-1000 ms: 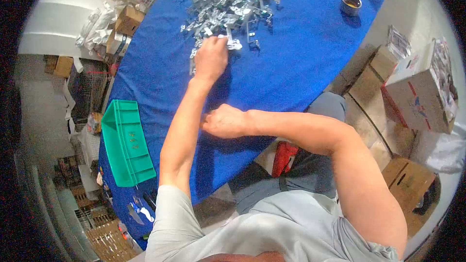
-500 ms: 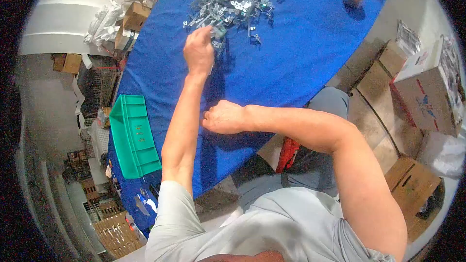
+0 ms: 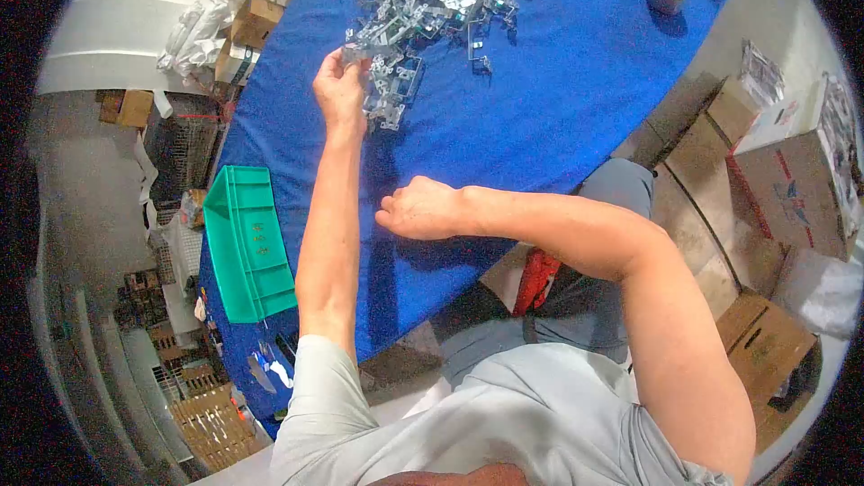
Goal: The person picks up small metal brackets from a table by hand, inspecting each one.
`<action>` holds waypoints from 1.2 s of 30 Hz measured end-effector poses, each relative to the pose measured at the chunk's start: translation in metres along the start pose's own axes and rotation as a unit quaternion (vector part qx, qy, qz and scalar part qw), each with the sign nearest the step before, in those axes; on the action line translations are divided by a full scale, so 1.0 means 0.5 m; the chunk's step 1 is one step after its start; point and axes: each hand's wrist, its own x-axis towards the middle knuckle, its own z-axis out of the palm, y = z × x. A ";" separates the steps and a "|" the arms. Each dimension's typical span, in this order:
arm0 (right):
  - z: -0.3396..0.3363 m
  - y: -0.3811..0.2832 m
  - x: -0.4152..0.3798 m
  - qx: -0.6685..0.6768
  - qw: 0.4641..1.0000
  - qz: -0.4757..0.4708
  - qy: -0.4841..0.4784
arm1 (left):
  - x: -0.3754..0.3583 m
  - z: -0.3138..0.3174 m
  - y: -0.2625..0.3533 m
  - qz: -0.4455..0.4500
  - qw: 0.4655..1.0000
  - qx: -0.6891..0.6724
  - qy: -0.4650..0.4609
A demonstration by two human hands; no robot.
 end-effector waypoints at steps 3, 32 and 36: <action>0.002 0.002 0.000 -0.001 1.000 -0.001 -0.009 | -0.008 -0.010 0.010 -0.023 0.999 0.005 -0.045; -0.014 0.003 -0.001 0.017 0.999 0.027 -0.038 | -0.046 -0.034 0.035 -0.088 0.983 -0.163 -0.011; -0.016 0.007 0.000 0.040 0.997 0.046 -0.039 | -0.092 -0.089 0.043 -0.129 0.967 -0.221 0.017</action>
